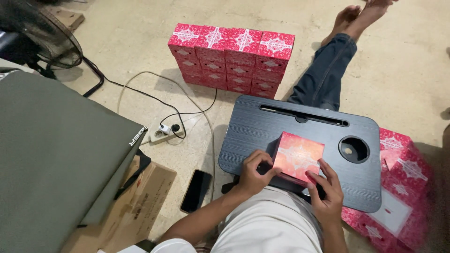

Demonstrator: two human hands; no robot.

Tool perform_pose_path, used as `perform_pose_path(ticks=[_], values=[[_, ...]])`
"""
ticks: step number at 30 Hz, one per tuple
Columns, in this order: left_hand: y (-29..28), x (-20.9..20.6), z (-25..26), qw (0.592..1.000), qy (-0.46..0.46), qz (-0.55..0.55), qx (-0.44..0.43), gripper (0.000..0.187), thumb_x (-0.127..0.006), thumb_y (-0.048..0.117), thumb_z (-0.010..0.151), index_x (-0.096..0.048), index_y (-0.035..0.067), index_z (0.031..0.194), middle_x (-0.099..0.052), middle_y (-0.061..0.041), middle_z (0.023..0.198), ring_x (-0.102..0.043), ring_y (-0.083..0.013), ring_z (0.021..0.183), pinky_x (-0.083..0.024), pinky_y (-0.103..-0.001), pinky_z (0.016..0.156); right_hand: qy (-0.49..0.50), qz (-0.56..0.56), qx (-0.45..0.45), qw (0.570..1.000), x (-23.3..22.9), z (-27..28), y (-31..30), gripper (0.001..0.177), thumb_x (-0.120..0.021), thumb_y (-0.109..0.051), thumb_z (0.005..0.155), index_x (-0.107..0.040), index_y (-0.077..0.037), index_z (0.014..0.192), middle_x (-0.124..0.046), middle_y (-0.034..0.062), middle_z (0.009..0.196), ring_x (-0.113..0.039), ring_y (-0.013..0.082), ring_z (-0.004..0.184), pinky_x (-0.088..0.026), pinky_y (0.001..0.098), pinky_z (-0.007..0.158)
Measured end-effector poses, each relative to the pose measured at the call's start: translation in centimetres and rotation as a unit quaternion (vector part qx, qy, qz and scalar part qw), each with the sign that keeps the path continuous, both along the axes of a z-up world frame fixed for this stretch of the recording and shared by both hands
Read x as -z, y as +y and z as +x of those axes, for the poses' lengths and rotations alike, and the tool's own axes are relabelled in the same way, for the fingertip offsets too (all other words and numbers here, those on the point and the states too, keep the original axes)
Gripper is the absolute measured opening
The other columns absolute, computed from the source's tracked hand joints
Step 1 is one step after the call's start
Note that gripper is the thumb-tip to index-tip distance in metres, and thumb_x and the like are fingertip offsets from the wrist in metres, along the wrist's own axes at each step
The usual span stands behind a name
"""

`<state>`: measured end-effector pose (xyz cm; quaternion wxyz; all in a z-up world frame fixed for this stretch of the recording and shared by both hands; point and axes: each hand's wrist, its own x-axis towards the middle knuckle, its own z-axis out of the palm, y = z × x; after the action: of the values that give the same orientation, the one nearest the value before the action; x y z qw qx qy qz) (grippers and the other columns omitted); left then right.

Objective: The person assembles small red and white patterned boxes by folding flat cardboard pieces on a grey tray. They fold the sides and tabs to form the box structure and then place the completed box on a stack of similar boxes.

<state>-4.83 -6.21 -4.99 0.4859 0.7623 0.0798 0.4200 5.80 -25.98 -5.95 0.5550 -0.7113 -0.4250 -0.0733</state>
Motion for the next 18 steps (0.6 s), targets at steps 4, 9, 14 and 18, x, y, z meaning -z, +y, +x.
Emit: perform_pose_path(ticks=[4, 9, 14, 18], values=[[0.3, 1.0, -0.1, 0.999, -0.004, 0.040, 0.001, 0.027, -0.083, 0.028, 0.084, -0.067, 0.007, 0.087, -0.065, -0.008, 0.090, -0.063, -0.0233, 0.089, -0.052, -0.036, 0.081, 0.023, -0.005, 0.004, 1.000, -0.8, -0.2, 0.1, 0.025, -0.061, -0.005, 0.097, -0.069, 0.000, 0.120, -0.052, 0.0250, 0.151, -0.055, 0.0341, 0.139, -0.044, 0.0448, 0.122], [0.2, 0.3, 0.1, 0.999, -0.015, 0.032, -0.008, 0.024, -0.088, 0.023, 0.078, -0.069, 0.009, 0.078, -0.064, -0.006, 0.088, -0.061, -0.0201, 0.085, -0.050, -0.033, 0.077, 0.043, -0.021, 0.014, 0.999, -1.3, -0.3, 0.4, 0.024, -0.059, -0.002, 0.097, -0.071, 0.000, 0.118, -0.054, 0.0204, 0.150, -0.056, 0.0324, 0.138, -0.045, 0.0426, 0.118], [0.4, 0.6, 0.2, 0.995, -0.053, 0.088, 0.011, 0.014, -0.086, 0.015, 0.082, -0.076, 0.006, 0.083, -0.065, -0.007, 0.087, -0.058, -0.0220, 0.083, -0.045, -0.037, 0.081, 0.030, -0.028, 0.017, 0.999, -1.4, 0.2, 0.6, 0.023, -0.059, -0.004, 0.099, -0.072, -0.003, 0.118, -0.057, 0.0196, 0.147, -0.058, 0.0308, 0.134, -0.045, 0.0410, 0.116], [1.4, -0.4, -0.2, 0.982, -0.031, 0.187, 0.006, 0.011, -0.087, 0.012, 0.083, -0.078, 0.008, 0.086, -0.065, -0.006, 0.086, -0.057, -0.0265, 0.085, -0.051, -0.040, 0.076, 0.018, -0.038, 0.013, 0.999, -1.4, 0.7, 0.5, 0.024, -0.060, -0.004, 0.099, -0.072, -0.001, 0.119, -0.059, 0.0178, 0.144, -0.060, 0.0287, 0.131, -0.049, 0.0372, 0.110]])
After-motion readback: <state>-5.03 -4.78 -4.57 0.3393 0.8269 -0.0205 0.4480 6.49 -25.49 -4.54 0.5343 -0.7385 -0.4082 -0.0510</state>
